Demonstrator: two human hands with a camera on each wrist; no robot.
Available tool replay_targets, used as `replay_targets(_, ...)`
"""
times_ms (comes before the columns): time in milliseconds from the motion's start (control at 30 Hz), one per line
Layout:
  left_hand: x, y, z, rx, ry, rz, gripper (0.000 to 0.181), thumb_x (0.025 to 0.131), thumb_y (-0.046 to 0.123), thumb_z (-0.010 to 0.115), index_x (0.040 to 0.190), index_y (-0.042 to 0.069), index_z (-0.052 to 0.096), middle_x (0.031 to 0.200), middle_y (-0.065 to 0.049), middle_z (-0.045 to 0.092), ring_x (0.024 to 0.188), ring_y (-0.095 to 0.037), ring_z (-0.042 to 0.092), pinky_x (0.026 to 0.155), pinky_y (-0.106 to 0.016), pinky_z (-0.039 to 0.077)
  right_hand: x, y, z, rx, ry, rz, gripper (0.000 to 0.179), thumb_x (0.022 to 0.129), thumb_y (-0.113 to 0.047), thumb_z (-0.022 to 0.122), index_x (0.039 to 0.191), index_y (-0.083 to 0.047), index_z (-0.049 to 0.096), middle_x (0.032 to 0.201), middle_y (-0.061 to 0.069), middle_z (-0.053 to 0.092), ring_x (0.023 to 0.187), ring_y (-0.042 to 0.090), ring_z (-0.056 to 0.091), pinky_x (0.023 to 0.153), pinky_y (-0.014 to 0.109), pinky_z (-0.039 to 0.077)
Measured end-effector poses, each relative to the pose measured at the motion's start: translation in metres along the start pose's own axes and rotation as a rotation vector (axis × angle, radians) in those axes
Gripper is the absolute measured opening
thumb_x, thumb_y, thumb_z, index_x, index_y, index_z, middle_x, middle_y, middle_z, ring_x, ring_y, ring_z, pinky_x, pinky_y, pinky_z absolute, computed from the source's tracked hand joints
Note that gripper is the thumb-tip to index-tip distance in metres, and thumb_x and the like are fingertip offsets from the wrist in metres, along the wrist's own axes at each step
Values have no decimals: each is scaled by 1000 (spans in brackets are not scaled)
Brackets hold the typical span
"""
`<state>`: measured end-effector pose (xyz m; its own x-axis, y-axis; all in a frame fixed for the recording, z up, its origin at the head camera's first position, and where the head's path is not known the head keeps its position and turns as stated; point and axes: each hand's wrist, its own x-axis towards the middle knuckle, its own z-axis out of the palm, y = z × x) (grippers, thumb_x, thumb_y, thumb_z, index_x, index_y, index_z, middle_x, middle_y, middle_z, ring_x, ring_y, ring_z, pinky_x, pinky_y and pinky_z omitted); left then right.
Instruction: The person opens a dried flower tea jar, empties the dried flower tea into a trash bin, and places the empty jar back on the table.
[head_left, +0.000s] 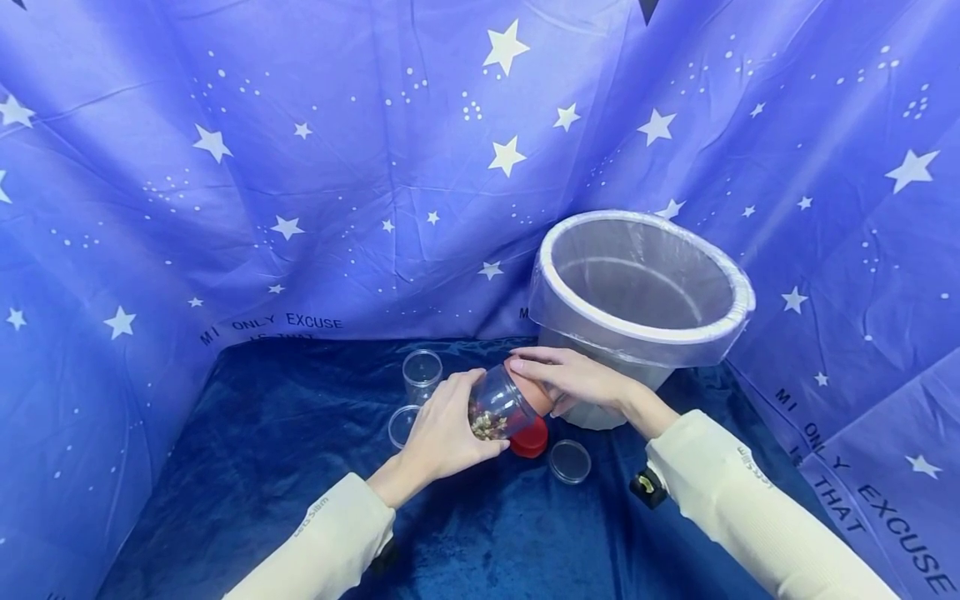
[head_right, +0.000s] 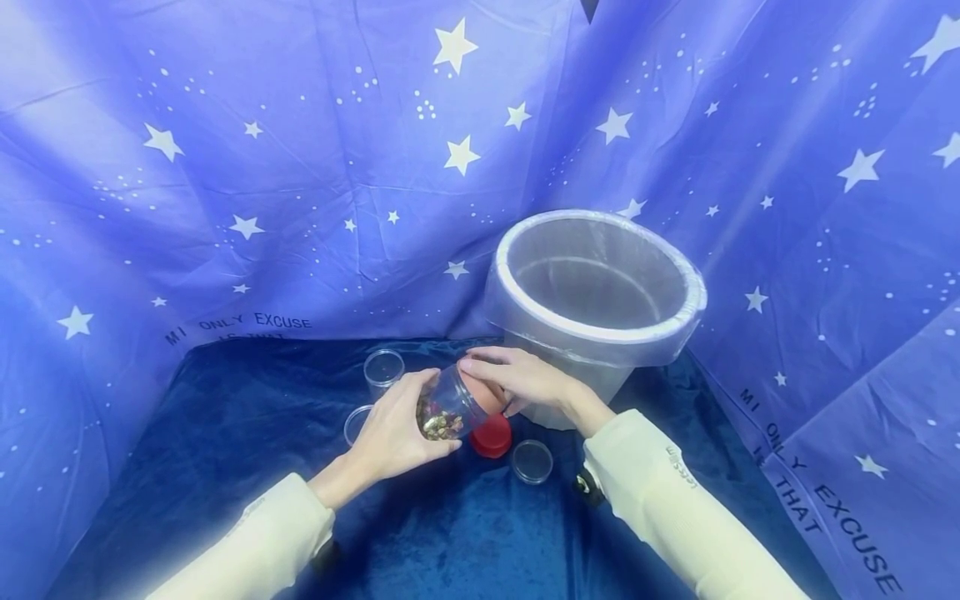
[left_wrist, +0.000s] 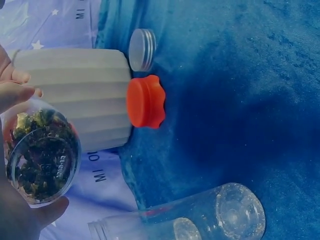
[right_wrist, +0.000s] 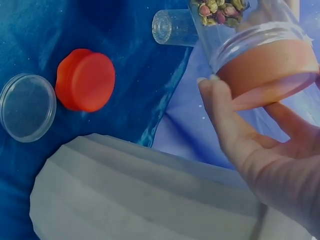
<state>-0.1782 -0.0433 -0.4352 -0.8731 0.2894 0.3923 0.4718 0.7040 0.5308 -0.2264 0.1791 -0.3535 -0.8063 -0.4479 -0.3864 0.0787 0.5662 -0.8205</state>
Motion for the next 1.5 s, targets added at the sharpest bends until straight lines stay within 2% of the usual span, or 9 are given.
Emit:
replay_targets(133,1,0,-1,-22,-6,-17,92,62,47,85,138,12,48,126,-7,61,110,-24,61,90,-43,54,1,-1,0,44,-2,-51,63,96,-46,56,150,-16,40,131,18,60,90,22,70,80,43,59)
replay_targets(200,1,-1,-2,-51,-21,-37,92,63,47,86,138,12,48,126,-6,60,111,-24,60,91,-44,53,1,0,1,66,-4,-82,63,96,-41,59,148,-11,40,130,20,59,91,21,69,78,42,60)
replay_targets(300,1,-1,-5,-104,-43,-82,91,63,46,86,139,13,48,129,-5,60,113,-24,60,93,-46,51,2,0,1,73,-8,-134,63,94,-36,63,147,-9,40,134,20,55,103,24,65,78,40,60)
replay_targets(433,1,-2,-8,-137,-70,-111,92,63,48,86,139,14,48,132,-4,59,115,-23,60,96,-48,49,1,-1,1,17,-14,-210,62,92,-31,66,145,-11,43,140,18,51,124,31,54,84,35,56)
replay_targets(567,2,-3,-11,-151,-67,-106,92,63,47,86,140,13,48,132,-4,59,114,-23,60,94,-48,50,2,-4,2,-23,-13,-260,60,92,-28,66,145,-12,45,142,16,50,128,33,51,87,33,54)
replay_targets(667,3,-4,-13,-167,-45,-113,92,63,45,87,140,13,48,132,-5,59,114,-23,60,93,-46,51,4,-7,2,-6,-6,-278,59,92,-27,66,145,-13,45,143,17,49,128,34,52,88,34,54)
replay_targets(967,7,-11,-26,-198,8,-162,93,62,44,89,139,14,48,131,-5,61,117,-23,60,97,-45,51,8,-12,2,81,39,-292,61,93,-29,65,147,-13,41,149,18,45,126,34,56,89,39,57)
replay_targets(1233,12,-22,-37,-201,71,-196,93,64,45,89,140,13,46,129,-8,61,120,-24,60,100,-48,49,11,-8,4,64,86,-268,61,93,-30,65,147,-14,42,148,18,46,125,33,56,87,39,57)
replay_targets(1500,13,-27,-43,-194,67,-218,95,66,46,88,142,12,44,132,-9,59,123,-26,58,102,-49,47,14,-6,5,68,90,-257,62,93,-31,65,147,-14,41,148,19,45,125,33,57,87,38,57)
